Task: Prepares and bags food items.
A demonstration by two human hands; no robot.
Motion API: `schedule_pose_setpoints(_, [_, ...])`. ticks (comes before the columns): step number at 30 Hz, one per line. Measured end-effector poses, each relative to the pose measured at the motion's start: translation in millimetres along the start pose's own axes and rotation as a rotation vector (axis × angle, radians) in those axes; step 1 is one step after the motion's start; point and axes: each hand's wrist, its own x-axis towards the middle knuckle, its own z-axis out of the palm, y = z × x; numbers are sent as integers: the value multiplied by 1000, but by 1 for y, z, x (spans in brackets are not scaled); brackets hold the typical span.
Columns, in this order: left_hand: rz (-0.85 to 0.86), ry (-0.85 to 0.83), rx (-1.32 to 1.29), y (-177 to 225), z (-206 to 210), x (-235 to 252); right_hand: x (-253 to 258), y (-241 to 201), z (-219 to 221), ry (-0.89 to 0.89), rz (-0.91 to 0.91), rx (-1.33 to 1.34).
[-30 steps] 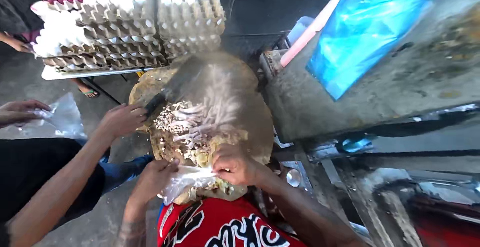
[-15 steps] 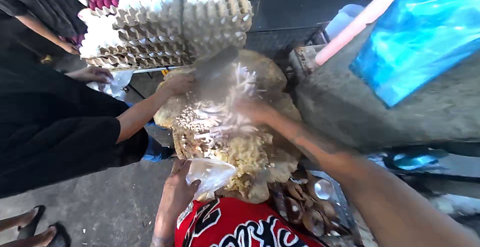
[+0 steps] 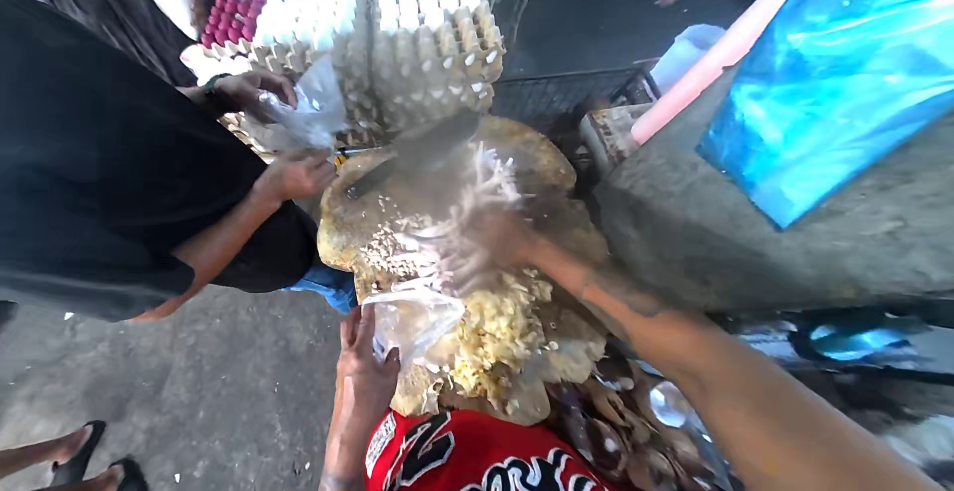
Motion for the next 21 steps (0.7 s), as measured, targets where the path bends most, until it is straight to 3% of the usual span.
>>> schedule_pose_setpoints(6, [-164, -150, 48, 0, -15, 4, -24, -2, -7, 229, 123, 172])
schedule_pose_setpoints(11, [-185, -283, 100, 16, -20, 14, -60, -25, -32, 610, 339, 604])
schedule_pose_setpoints(13, [-169, -356, 118, 28, -13, 21, -67, -43, -46, 809, 275, 740])
schedule_pose_setpoints(16, [-116, -423, 148, 44, 0, 30, -63, -88, -60, 1031, 17, 985])
schedule_pose_setpoints(18, [-71, -441, 92, 47, 8, 31, -56, -129, -60, 1031, -124, 1193])
schedule_pose_setpoints(21, [74, -360, -228, 28, 15, 22, -38, -178, -38, 898, -317, 1471])
